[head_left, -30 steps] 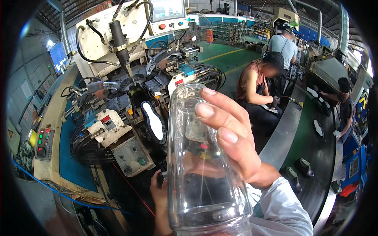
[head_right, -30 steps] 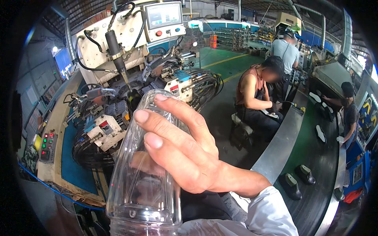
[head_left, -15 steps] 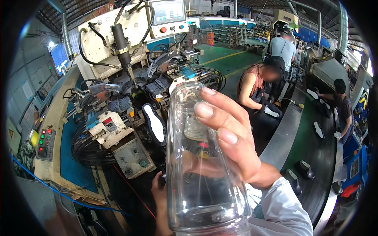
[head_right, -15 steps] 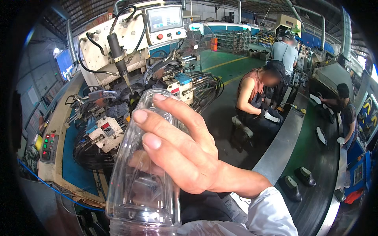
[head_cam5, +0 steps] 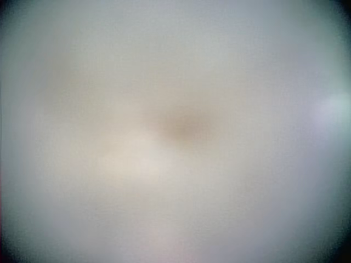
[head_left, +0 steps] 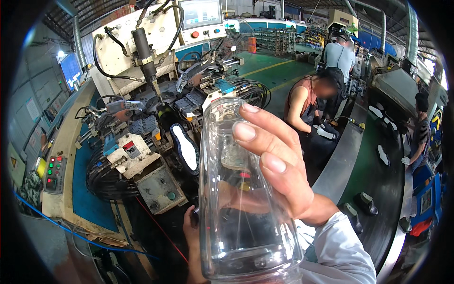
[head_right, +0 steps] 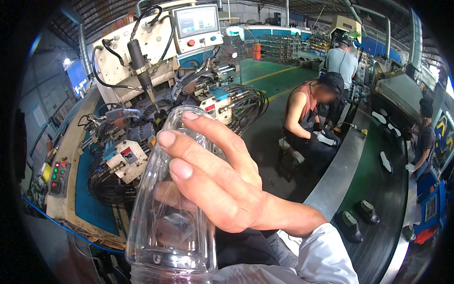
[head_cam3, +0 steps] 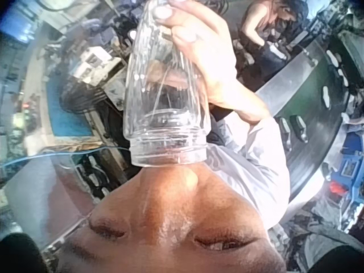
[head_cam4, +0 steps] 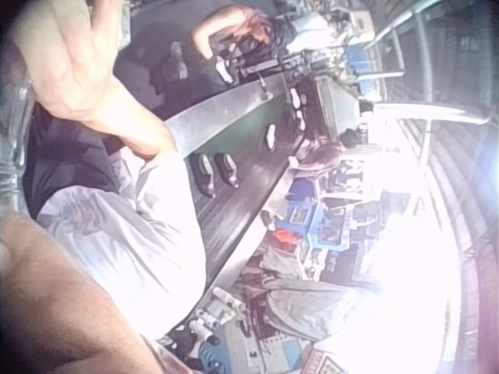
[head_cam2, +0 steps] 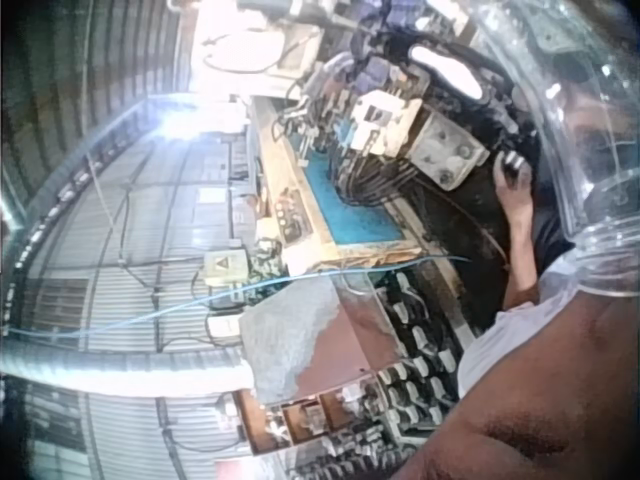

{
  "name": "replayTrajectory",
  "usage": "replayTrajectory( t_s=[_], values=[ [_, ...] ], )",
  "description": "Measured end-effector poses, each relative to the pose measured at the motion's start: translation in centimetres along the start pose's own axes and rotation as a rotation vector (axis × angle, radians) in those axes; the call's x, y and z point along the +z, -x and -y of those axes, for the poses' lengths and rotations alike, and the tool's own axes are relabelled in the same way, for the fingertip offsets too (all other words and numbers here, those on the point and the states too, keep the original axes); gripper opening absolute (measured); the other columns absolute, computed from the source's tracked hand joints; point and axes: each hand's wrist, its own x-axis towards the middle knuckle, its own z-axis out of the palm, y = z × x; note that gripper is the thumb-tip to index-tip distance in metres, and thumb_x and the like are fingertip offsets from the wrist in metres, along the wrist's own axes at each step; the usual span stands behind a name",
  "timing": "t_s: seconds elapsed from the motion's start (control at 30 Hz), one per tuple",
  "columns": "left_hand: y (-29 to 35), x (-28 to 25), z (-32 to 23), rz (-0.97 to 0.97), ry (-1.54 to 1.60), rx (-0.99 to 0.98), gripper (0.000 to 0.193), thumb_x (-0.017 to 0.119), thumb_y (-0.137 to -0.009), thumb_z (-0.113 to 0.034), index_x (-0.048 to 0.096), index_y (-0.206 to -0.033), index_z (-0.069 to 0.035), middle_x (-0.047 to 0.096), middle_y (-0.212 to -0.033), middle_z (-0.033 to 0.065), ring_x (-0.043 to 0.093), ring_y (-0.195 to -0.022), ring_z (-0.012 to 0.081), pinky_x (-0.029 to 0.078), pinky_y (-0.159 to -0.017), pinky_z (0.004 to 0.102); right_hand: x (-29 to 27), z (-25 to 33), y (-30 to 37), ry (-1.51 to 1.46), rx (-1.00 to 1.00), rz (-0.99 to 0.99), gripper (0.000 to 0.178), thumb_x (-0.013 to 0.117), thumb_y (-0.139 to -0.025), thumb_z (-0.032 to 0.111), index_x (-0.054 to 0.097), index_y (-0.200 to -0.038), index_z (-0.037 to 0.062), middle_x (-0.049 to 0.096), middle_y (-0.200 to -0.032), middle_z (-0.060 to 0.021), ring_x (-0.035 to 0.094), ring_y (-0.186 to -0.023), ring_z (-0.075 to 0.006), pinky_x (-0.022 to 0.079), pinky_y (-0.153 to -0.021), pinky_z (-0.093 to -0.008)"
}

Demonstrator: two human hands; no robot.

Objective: The recorder operates industrial shoe-lasting machinery, placing shoe uppers on lasts and feeding them through the machine.

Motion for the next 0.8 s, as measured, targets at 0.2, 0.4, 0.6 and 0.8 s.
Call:
replayTrajectory(
  t_s=[0.2,0.4,0.6,0.8],
  values=[
    [0.1,0.0,-0.1,0.012,-0.024,0.008,0.063,0.080,-0.096,0.002,0.052,-0.152,0.001,0.072,-0.126,0.0136,0.071,-0.112,0.0179,0.058,-0.101,0.0321,-0.5,0.0,0.1,0.014,0.000,0.020,0.059,0.091,-0.089,0.020,0.055,-0.127,-0.0069,0.075,-0.125,-0.0303,0.074,-0.111,-0.0489,0.063,-0.095,-0.0599],
    [0.1,-0.9,1.4,0.072,0.066,-0.036,0.075,0.084,-0.088,0.006,0.049,-0.154,0.001,0.071,-0.129,0.0155,0.073,-0.111,0.0195,0.060,-0.098,0.0317,-0.6,0.0,0.3,0.026,0.003,0.047,0.060,0.091,-0.089,0.021,0.054,-0.129,-0.0058,0.075,-0.126,-0.0293,0.074,-0.111,-0.0492,0.063,-0.094,-0.0600],
    [0.2,-0.4,1.7,0.040,0.184,-0.066,0.078,0.082,-0.088,0.010,0.046,-0.156,0.001,0.070,-0.130,0.0170,0.074,-0.110,0.0208,0.062,-0.096,0.0331,-0.8,0.1,-0.4,0.034,-0.021,0.064,0.062,0.091,-0.089,0.023,0.054,-0.130,-0.0047,0.075,-0.127,-0.0284,0.074,-0.111,-0.0495,0.062,-0.092,-0.0601],
    [0.6,-0.5,0.8,0.075,0.175,-0.127,0.078,0.081,-0.088,0.011,0.045,-0.157,0.001,0.068,-0.131,0.0178,0.075,-0.106,0.0229,0.065,-0.091,0.0365,-0.6,0.4,-0.2,0.031,-0.012,0.070,0.061,0.091,-0.089,0.023,0.054,-0.131,-0.0041,0.076,-0.127,-0.0278,0.073,-0.112,-0.0494,0.062,-0.092,-0.0600]
  ],
)
